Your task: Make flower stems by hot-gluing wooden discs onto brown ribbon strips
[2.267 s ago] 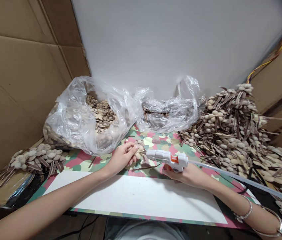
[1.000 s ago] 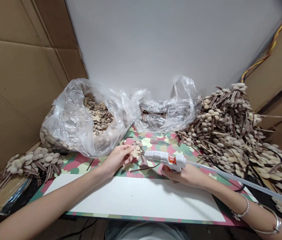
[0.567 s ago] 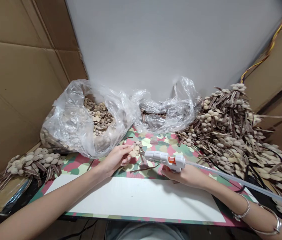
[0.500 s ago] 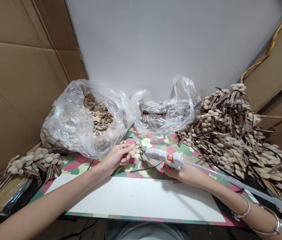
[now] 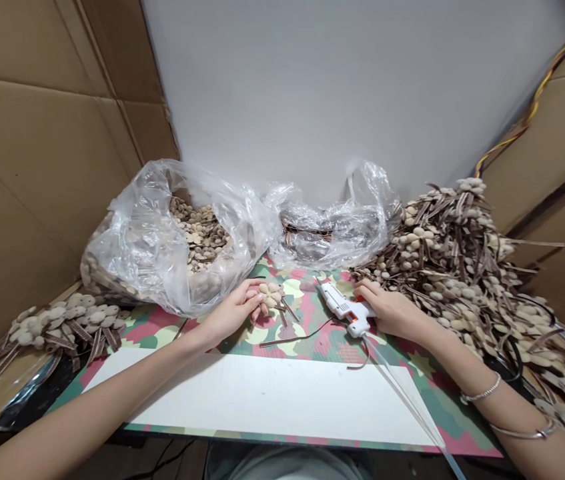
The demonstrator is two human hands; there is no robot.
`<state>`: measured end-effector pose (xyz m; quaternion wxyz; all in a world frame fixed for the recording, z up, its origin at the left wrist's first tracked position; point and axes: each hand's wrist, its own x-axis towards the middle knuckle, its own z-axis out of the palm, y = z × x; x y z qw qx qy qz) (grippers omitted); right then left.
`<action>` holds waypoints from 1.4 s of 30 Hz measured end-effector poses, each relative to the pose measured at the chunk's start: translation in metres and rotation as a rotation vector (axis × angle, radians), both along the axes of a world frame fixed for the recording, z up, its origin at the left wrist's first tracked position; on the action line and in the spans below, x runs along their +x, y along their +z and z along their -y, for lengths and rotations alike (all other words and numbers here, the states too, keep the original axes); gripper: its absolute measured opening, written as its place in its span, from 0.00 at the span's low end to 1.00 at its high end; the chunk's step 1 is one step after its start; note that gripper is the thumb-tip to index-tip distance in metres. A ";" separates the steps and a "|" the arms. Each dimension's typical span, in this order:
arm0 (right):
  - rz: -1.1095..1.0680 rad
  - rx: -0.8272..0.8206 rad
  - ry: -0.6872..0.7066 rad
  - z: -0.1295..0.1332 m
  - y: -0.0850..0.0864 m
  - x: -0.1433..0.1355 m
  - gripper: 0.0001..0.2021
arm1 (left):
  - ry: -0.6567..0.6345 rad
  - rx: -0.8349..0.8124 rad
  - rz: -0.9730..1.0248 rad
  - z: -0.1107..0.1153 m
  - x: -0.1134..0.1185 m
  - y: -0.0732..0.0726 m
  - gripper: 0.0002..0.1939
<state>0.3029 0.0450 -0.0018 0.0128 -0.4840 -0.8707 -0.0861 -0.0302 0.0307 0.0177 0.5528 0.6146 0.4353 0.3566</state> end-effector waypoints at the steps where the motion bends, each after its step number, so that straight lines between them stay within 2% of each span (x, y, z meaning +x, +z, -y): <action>1: -0.008 -0.033 0.016 -0.001 0.001 0.001 0.20 | 0.012 0.007 -0.011 0.001 0.001 0.001 0.15; 4: -0.096 -0.139 0.123 0.000 0.013 0.004 0.30 | 0.054 0.042 -0.051 0.003 0.001 0.005 0.13; 6: -0.164 -0.189 0.195 0.006 0.028 0.000 0.31 | 0.074 0.063 -0.062 0.004 0.000 0.007 0.12; 10: -0.231 -0.214 0.287 0.024 0.051 -0.037 0.16 | 0.080 0.101 -0.065 0.003 -0.001 0.008 0.13; 12: -0.205 -0.222 0.354 0.028 0.049 -0.064 0.10 | 0.070 0.109 -0.068 0.004 -0.001 0.007 0.14; 15: -0.185 -0.214 0.384 0.023 0.033 -0.095 0.05 | -0.006 0.055 -0.030 0.004 -0.002 0.007 0.14; 17: -0.225 -0.253 0.387 0.018 0.024 -0.104 0.02 | -0.103 0.020 0.000 0.005 -0.003 0.008 0.14; 19: -0.342 -0.307 0.386 0.015 0.023 -0.106 0.04 | -0.226 0.040 -0.003 0.006 -0.004 0.008 0.12; 21: -0.556 -0.342 0.370 0.017 0.027 -0.107 0.04 | -0.341 0.099 -0.048 0.009 -0.004 0.008 0.11; 23: -0.806 -0.384 0.337 0.021 0.032 -0.110 0.03 | -0.402 0.155 -0.094 0.014 -0.002 0.008 0.10; 30: -1.466 -0.783 0.171 0.030 0.027 -0.131 0.06 | -0.428 0.186 -0.089 0.025 0.009 0.004 0.12; 35: -1.651 -0.933 -0.007 0.026 0.023 -0.144 0.08 | -0.445 0.087 0.081 0.025 0.010 0.003 0.10; 38: -1.740 -0.980 -0.036 0.025 0.019 -0.151 0.09 | -0.428 0.076 0.094 0.025 0.009 0.004 0.10; 42: -1.751 -0.989 -0.047 0.026 0.011 -0.157 0.09 | -0.434 0.100 0.108 0.024 0.011 0.004 0.10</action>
